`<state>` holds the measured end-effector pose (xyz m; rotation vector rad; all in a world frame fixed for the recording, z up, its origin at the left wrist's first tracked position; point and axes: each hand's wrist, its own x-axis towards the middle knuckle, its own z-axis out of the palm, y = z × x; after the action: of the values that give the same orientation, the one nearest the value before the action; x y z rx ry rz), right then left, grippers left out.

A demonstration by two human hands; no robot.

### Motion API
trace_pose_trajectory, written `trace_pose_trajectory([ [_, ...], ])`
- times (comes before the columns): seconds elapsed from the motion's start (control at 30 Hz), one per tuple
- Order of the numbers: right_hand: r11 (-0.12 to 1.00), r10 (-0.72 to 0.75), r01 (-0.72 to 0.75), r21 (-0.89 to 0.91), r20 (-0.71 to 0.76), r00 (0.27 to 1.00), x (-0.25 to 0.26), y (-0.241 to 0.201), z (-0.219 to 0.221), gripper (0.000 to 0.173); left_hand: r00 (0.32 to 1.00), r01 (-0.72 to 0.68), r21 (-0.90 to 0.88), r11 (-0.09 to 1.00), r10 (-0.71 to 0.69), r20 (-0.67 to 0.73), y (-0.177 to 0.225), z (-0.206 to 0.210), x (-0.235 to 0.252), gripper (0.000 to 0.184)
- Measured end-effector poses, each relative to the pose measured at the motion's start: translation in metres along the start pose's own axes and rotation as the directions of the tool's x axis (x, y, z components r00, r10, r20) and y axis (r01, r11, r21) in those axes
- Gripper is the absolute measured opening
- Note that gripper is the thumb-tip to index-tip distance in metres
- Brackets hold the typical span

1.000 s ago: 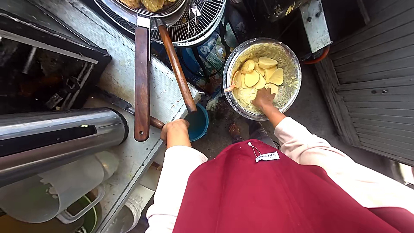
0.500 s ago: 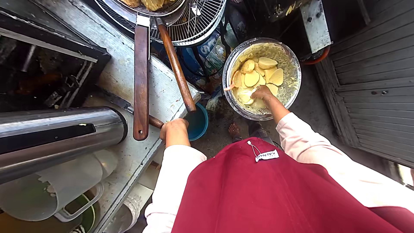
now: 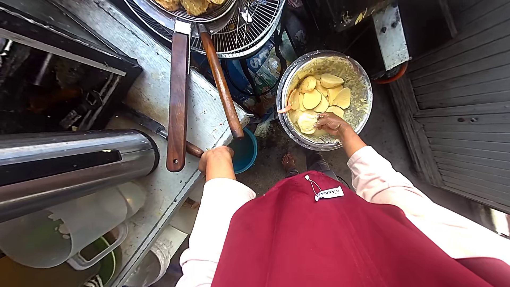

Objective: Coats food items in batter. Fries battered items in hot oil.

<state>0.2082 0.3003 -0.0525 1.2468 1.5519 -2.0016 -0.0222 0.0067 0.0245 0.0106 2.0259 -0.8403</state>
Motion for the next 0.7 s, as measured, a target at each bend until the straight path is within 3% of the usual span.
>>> trace_pose_trajectory([
  [0.2,0.971,-0.129,0.098,0.219,0.133,0.983,-0.005,-0.002,0.015,0.028,0.997,-0.068,0.029,0.997,0.069,-0.031,-0.007,0.012,-0.002,0.041],
  [0.33,0.857,-0.301,0.207,0.472,0.132,0.944,-0.034,-0.028,0.007,0.026,0.988,-0.097,0.0,0.995,0.096,-0.119,-0.009,0.017,-0.002,0.042],
  [0.47,0.735,-0.411,0.339,0.588,-0.012,0.911,-0.097,-0.098,-0.016,0.021,0.984,-0.102,0.009,0.995,0.102,-0.147,-0.008,0.022,0.006,0.041],
  [0.6,0.734,-0.417,0.493,0.467,-0.262,0.87,-0.156,-0.176,-0.059,0.019,0.983,-0.079,0.034,0.996,0.083,-0.165,-0.007,0.024,0.007,0.042],
  [0.7,0.752,-0.4,0.557,0.353,-0.427,0.811,-0.173,-0.224,-0.109,0.017,0.972,-0.115,0.033,0.993,0.119,-0.204,-0.012,0.024,-0.002,0.039],
])
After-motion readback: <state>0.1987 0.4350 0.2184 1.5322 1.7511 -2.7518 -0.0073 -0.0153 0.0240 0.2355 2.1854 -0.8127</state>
